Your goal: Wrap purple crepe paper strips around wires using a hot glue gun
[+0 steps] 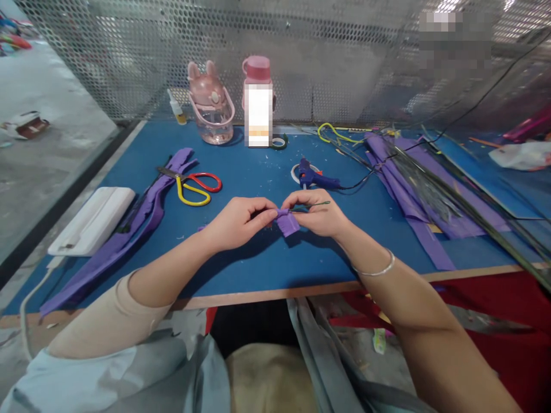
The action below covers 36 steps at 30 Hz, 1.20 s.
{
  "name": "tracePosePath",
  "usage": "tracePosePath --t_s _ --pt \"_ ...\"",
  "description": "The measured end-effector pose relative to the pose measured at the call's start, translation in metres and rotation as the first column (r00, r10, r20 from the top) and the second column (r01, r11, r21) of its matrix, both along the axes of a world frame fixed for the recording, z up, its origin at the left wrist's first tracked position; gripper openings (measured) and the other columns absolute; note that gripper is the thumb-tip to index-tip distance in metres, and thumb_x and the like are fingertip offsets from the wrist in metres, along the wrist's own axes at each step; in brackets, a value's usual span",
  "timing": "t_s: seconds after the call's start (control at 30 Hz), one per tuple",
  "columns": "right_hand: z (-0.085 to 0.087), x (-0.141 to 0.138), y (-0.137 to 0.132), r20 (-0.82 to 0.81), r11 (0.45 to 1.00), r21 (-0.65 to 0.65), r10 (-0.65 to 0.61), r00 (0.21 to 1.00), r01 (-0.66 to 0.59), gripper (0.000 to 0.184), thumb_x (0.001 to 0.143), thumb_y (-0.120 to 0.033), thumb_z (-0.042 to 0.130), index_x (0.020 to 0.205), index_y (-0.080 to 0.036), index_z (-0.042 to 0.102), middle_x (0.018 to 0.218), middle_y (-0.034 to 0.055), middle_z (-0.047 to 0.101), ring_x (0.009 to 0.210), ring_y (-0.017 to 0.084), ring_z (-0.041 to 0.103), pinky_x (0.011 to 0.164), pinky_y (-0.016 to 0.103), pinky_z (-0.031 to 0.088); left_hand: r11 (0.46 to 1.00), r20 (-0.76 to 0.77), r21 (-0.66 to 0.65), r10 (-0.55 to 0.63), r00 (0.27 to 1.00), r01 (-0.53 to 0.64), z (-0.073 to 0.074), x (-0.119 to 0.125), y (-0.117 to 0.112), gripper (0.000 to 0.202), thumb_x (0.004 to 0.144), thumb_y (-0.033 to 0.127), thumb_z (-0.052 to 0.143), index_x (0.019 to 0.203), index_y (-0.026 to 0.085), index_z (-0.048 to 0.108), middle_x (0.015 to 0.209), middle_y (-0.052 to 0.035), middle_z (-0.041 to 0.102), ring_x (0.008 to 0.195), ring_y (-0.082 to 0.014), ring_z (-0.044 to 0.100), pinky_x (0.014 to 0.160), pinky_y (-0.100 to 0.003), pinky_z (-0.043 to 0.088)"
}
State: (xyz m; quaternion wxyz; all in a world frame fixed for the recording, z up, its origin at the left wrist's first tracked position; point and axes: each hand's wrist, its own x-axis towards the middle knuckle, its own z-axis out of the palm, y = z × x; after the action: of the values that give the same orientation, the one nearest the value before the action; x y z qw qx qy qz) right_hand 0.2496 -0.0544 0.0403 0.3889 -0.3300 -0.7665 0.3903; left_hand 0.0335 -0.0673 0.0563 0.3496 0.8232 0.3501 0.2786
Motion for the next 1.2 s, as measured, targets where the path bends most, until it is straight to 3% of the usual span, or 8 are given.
tracePosePath --t_s 0.23,0.43,0.6,0.77,0.87,1.0,1.13,1.2 --pt "0.001 0.005 -0.001 0.006 0.998 0.052 0.025 1.000 -0.026 0.015 0.078 -0.028 0.074 0.080 -0.014 0.067 0.077 0.0021 0.067 0.069 0.011 0.059 0.066 0.024 0.046 0.978 -0.034 0.207 0.021 0.999 -0.013 -0.003 0.000 0.000 0.023 0.093 0.033 0.054 0.096 0.017 0.070 0.084 -0.0001 0.073 0.073 -0.0110 0.064 0.068 -0.020 0.045" --pt "0.002 0.005 -0.002 -0.008 0.999 0.028 0.016 1.000 -0.016 0.023 0.075 -0.034 0.077 0.079 -0.014 0.067 0.075 0.0029 0.066 0.069 0.013 0.058 0.066 0.026 0.046 0.907 -0.077 0.420 0.052 0.996 -0.015 -0.006 -0.002 -0.001 0.023 0.094 0.031 0.053 0.101 0.018 0.070 0.094 -0.0029 0.075 0.085 -0.0146 0.069 0.076 -0.023 0.049" --pt "-0.003 0.001 -0.003 -0.138 0.995 -0.074 0.057 0.989 -0.068 0.024 0.071 -0.032 0.080 0.079 -0.015 0.065 0.076 0.0012 0.064 0.070 0.011 0.057 0.068 0.025 0.047 0.738 -0.078 0.674 0.106 0.991 -0.025 -0.009 -0.001 -0.006 0.020 0.093 0.028 0.054 0.100 0.018 0.070 0.092 -0.0036 0.076 0.081 -0.0150 0.068 0.072 -0.024 0.050" --pt "-0.003 -0.007 -0.007 -0.286 0.971 -0.208 0.054 0.957 -0.117 0.029 0.070 -0.036 0.080 0.081 -0.016 0.061 0.072 -0.0014 0.061 0.062 0.009 0.055 0.058 0.022 0.045 0.544 -0.023 0.835 0.179 0.984 -0.079 -0.008 -0.002 -0.008 0.016 0.091 0.022 0.058 0.101 0.018 0.069 0.090 -0.0029 0.076 0.076 -0.0146 0.066 0.068 -0.025 0.050" --pt "0.002 -0.009 -0.010 -0.294 0.980 -0.188 0.004 0.956 -0.061 0.024 0.072 -0.031 0.079 0.082 -0.016 0.062 0.072 -0.0010 0.063 0.063 0.008 0.056 0.060 0.021 0.046 0.488 -0.015 0.868 0.214 0.977 -0.094 -0.005 -0.004 -0.007 0.016 0.090 0.021 0.058 0.101 0.018 0.070 0.090 -0.0030 0.076 0.076 -0.0151 0.065 0.067 -0.026 0.050" --pt "0.000 -0.016 -0.013 -0.360 0.965 -0.262 -0.088 0.929 -0.010 0.021 0.070 -0.030 0.078 0.078 -0.017 0.063 0.069 -0.0005 0.066 0.062 0.011 0.060 0.060 0.024 0.049 0.514 -0.048 0.852 0.258 0.965 -0.095 -0.004 -0.003 -0.010 0.020 0.092 0.022 0.055 0.103 0.021 0.071 0.093 -0.0027 0.075 0.080 -0.0158 0.065 0.071 -0.028 0.050" --pt "-0.008 -0.027 -0.013 -0.521 0.905 -0.420 -0.182 0.834 -0.065 0.022 0.071 -0.033 0.074 0.072 -0.018 0.059 0.061 -0.0032 0.063 0.054 0.010 0.059 0.059 0.025 0.051 0.589 -0.059 0.798 0.283 0.957 -0.125 -0.006 -0.002 -0.013 0.022 0.094 0.025 0.052 0.104 0.025 0.072 0.096 -0.0037 0.075 0.083 -0.0169 0.064 0.072 -0.032 0.046" --pt "-0.008 -0.025 -0.010 -0.525 0.871 -0.475 -0.166 0.835 -0.126 0.025 0.069 -0.032 0.076 0.082 -0.018 0.060 0.067 -0.0033 0.065 0.058 0.010 0.061 0.062 0.026 0.054 0.594 -0.043 0.790 0.299 0.953 -0.151 -0.006 -0.003 -0.010 0.021 0.093 0.025 0.053 0.102 0.026 0.072 0.096 -0.0033 0.075 0.084 -0.0173 0.064 0.074 -0.034 0.043"
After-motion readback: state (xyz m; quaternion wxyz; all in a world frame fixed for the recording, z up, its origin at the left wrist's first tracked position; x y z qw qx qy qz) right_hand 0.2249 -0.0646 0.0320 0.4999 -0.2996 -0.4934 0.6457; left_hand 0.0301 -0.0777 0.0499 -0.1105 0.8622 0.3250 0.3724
